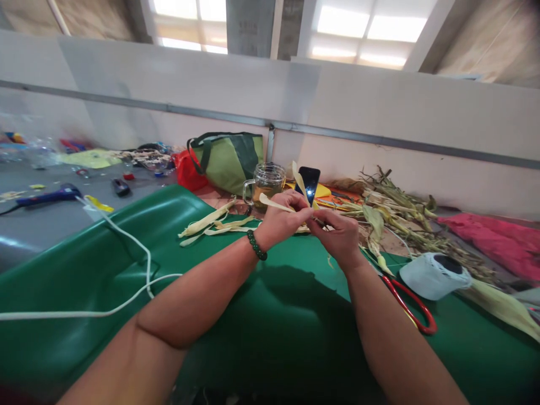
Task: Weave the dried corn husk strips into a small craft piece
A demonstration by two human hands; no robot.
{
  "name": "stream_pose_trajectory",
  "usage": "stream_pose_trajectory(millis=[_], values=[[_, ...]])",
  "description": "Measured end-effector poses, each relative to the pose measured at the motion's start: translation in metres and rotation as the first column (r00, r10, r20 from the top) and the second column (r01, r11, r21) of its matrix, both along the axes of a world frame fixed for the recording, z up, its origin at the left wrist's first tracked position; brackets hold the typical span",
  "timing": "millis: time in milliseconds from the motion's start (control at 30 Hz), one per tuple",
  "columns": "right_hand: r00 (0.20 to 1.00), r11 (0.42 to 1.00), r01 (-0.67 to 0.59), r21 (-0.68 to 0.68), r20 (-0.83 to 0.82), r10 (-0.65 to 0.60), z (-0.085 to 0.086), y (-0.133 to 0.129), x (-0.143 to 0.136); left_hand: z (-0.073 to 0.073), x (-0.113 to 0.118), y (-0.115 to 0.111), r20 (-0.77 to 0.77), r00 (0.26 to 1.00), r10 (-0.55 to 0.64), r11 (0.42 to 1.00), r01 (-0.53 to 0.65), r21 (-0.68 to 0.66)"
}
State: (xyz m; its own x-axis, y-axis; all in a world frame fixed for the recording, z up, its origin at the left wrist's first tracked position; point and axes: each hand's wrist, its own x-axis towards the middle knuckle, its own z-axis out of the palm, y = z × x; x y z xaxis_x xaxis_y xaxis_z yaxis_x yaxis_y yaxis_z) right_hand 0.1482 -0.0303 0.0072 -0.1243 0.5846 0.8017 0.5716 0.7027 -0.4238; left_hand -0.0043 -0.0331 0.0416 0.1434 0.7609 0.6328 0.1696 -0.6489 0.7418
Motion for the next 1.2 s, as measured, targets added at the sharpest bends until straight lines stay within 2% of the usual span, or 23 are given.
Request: stream_pose_trajectory(millis=[400,533,633,700,800,933,1100,1200], values=[[0.996,0.999,0.013,0.048,0.085,-0.017,-0.002,0.000,0.000,-0.007,0.007,0.001,0.131,0.990,0.049,0.999,-0.049,-0.006],[0.998,1.000,0.003,0.011,0.065,-0.004,-0.003,0.000,0.000,-0.007,0.006,0.004,0.153,0.988,0.036,0.999,-0.032,-0.028],[1.000,0.998,-0.018,-0.065,0.004,0.019,-0.004,0.002,0.000,-0.005,0.003,0.006,0.153,0.988,0.015,0.996,-0.002,-0.085],[0.999,0.994,-0.032,-0.100,-0.033,0.029,-0.004,0.003,0.001,-0.004,0.002,0.006,0.129,0.991,-0.026,0.990,0.043,-0.137],[0.998,0.996,-0.032,-0.081,-0.062,0.027,-0.003,0.005,0.002,-0.002,0.001,0.006,0.071,0.993,-0.098,0.979,0.109,-0.172],[0.994,0.995,-0.052,-0.082,-0.098,0.044,-0.002,0.004,0.002,0.002,-0.003,0.006,-0.061,0.991,-0.119,0.978,0.106,-0.179],[0.964,0.971,-0.203,-0.130,-0.200,0.174,0.002,-0.003,0.001,0.010,-0.018,0.009,-0.077,0.939,-0.336,0.908,0.301,-0.292],[0.940,0.954,-0.261,-0.146,-0.261,0.217,0.005,-0.008,-0.001,0.014,-0.024,0.010,-0.104,0.908,-0.406,0.876,0.355,-0.326]])
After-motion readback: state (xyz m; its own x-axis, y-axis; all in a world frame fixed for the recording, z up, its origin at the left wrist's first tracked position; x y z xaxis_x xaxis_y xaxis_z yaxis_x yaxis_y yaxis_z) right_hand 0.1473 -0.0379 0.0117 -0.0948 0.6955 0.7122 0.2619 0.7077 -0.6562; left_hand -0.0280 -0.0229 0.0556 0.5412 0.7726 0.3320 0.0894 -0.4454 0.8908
